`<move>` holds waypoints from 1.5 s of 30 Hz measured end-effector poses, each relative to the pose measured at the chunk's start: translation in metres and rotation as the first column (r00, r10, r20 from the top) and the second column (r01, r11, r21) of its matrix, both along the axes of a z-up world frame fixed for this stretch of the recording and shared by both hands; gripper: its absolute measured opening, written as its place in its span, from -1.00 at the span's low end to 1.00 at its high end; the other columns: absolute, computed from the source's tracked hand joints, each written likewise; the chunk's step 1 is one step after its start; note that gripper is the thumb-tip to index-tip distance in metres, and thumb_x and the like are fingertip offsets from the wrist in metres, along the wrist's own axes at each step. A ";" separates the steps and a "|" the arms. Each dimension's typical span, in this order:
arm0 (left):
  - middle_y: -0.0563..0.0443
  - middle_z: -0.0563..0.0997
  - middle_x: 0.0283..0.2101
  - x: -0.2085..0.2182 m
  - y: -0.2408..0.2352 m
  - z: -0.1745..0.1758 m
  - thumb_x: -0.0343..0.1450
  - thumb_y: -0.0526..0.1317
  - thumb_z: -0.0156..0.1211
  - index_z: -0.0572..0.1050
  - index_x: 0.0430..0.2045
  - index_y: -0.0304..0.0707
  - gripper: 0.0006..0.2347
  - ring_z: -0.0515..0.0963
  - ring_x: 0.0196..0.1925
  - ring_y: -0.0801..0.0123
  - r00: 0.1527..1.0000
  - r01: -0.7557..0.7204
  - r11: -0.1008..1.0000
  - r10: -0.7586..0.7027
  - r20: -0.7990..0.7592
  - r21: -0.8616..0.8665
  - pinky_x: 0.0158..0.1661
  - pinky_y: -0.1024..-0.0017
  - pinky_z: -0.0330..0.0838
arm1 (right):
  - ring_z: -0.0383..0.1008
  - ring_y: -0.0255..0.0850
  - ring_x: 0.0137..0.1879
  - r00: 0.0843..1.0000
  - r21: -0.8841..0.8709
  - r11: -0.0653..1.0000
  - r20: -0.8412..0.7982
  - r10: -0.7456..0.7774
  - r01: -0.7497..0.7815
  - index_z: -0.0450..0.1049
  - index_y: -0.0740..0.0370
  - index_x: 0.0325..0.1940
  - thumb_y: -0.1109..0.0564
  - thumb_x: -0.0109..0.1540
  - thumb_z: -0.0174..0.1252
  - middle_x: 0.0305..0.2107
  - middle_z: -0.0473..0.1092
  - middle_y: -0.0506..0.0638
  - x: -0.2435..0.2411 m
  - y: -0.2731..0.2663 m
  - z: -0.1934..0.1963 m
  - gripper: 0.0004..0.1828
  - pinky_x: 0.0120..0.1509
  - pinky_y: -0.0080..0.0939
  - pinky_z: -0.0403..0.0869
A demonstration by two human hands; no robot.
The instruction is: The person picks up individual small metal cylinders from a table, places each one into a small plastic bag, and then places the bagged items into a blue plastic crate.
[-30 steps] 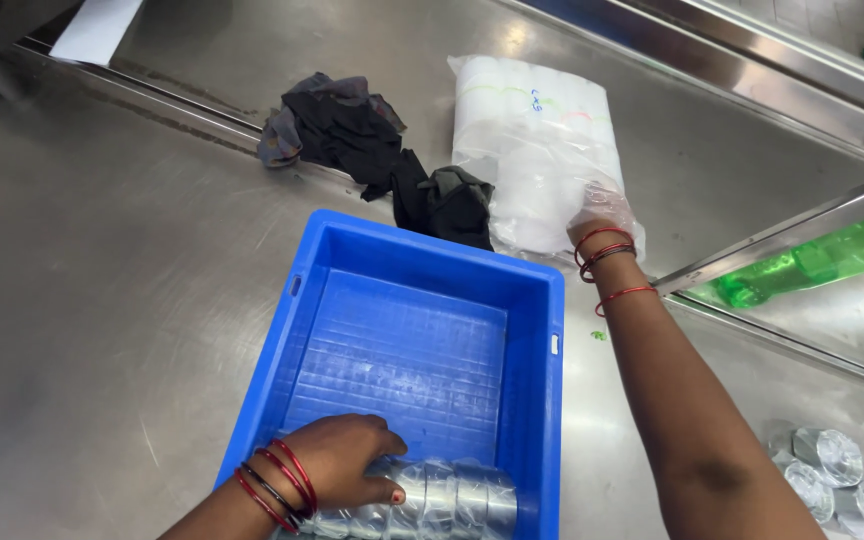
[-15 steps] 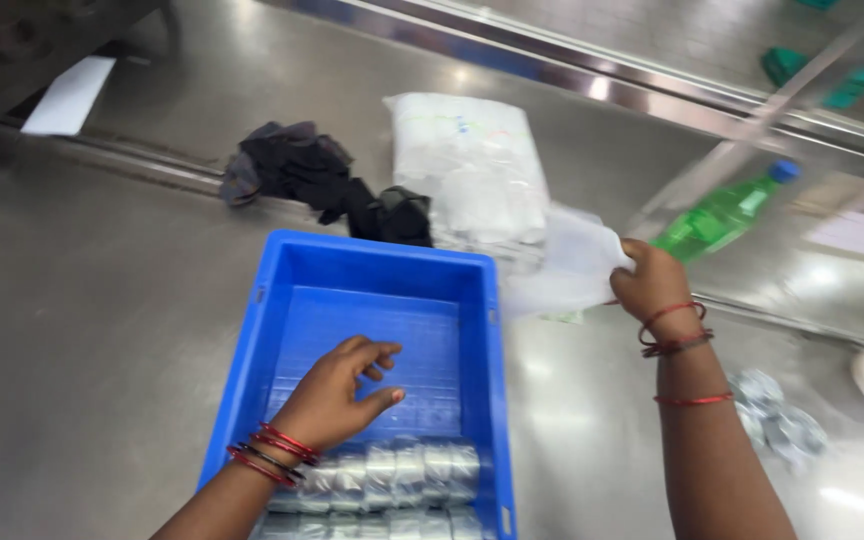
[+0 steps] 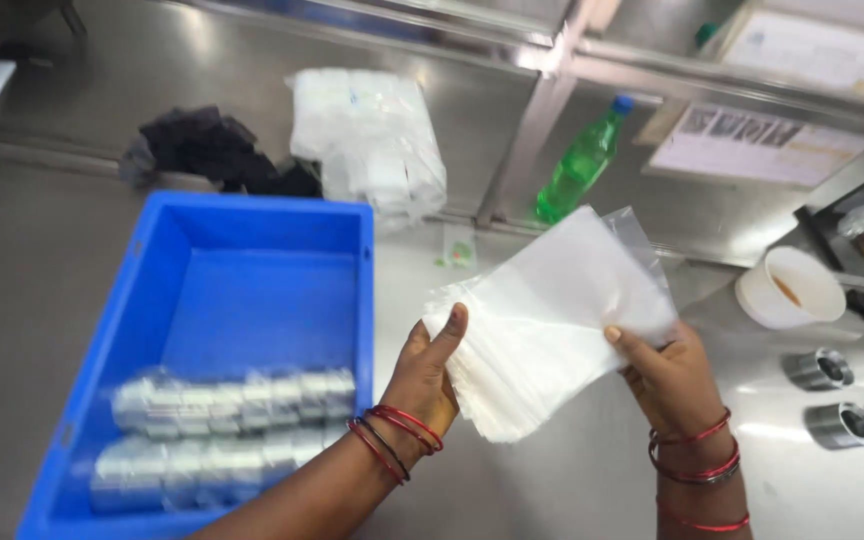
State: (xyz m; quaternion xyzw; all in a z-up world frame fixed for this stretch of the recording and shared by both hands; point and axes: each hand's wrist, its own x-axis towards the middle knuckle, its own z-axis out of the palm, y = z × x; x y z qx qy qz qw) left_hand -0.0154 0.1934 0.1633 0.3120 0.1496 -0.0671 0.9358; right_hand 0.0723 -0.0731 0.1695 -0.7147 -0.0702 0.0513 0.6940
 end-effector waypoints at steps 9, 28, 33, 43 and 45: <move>-0.19 0.68 -0.12 -0.001 -0.150 -0.081 0.26 -0.29 0.41 0.52 -0.06 -0.45 -0.62 0.70 -0.14 0.19 0.978 0.011 0.901 0.081 -0.194 0.433 -0.15 0.30 0.61 | 0.54 -0.17 0.05 0.966 0.177 0.977 -0.207 0.152 -0.116 0.34 0.36 0.25 0.25 0.19 0.25 -0.02 0.48 0.09 -0.047 -0.133 -0.071 -0.46 0.08 -0.14 0.58; 0.38 0.12 0.51 -0.012 -0.153 -0.106 0.11 -0.45 0.25 0.40 0.23 0.35 -0.25 -0.06 0.57 0.25 0.519 -0.174 -0.667 -0.688 -0.508 0.725 0.39 -0.08 -0.31 | 0.12 -0.07 0.52 0.573 -0.817 0.521 0.311 0.758 -0.247 0.66 -0.10 -0.02 0.28 0.08 0.17 0.25 0.42 -0.06 -0.013 -0.206 -0.147 -0.55 0.51 0.36 0.03; 0.08 0.19 0.46 -0.024 -0.157 -0.095 0.01 -0.38 0.16 0.33 0.29 0.22 -0.19 -0.03 0.54 -0.07 0.563 -0.308 -0.626 -0.727 -0.393 0.717 0.31 -0.29 -0.27 | 0.22 0.14 0.44 0.820 -0.852 0.342 0.497 0.285 0.397 0.51 0.07 0.01 -0.10 0.09 0.32 0.22 0.32 0.09 0.077 -0.420 -0.166 -0.55 0.52 0.22 0.22; -0.12 0.55 0.01 0.027 -0.306 -0.138 0.35 -0.39 0.14 0.59 -0.31 -0.40 -0.87 0.53 0.02 0.00 0.703 -0.290 -0.240 -0.710 0.036 0.926 0.00 0.16 0.42 | 0.28 0.31 0.25 0.977 -0.992 -0.028 0.129 -0.169 0.126 0.52 -0.05 0.27 -0.52 0.00 0.38 0.26 0.20 0.34 0.041 -0.440 -0.156 -0.11 0.20 0.32 0.44; -0.10 0.56 -0.04 0.036 -0.307 -0.140 0.36 -0.36 0.19 0.59 -0.30 -0.37 -0.88 0.54 -0.03 0.02 0.751 -0.256 -0.187 -0.656 0.073 0.948 -0.03 0.17 0.44 | 0.30 0.23 0.21 0.982 -0.991 0.060 0.109 -0.156 0.119 0.47 -0.02 0.31 -0.46 -0.04 0.41 0.25 0.22 0.28 0.004 -0.408 -0.161 -0.06 0.18 0.24 0.47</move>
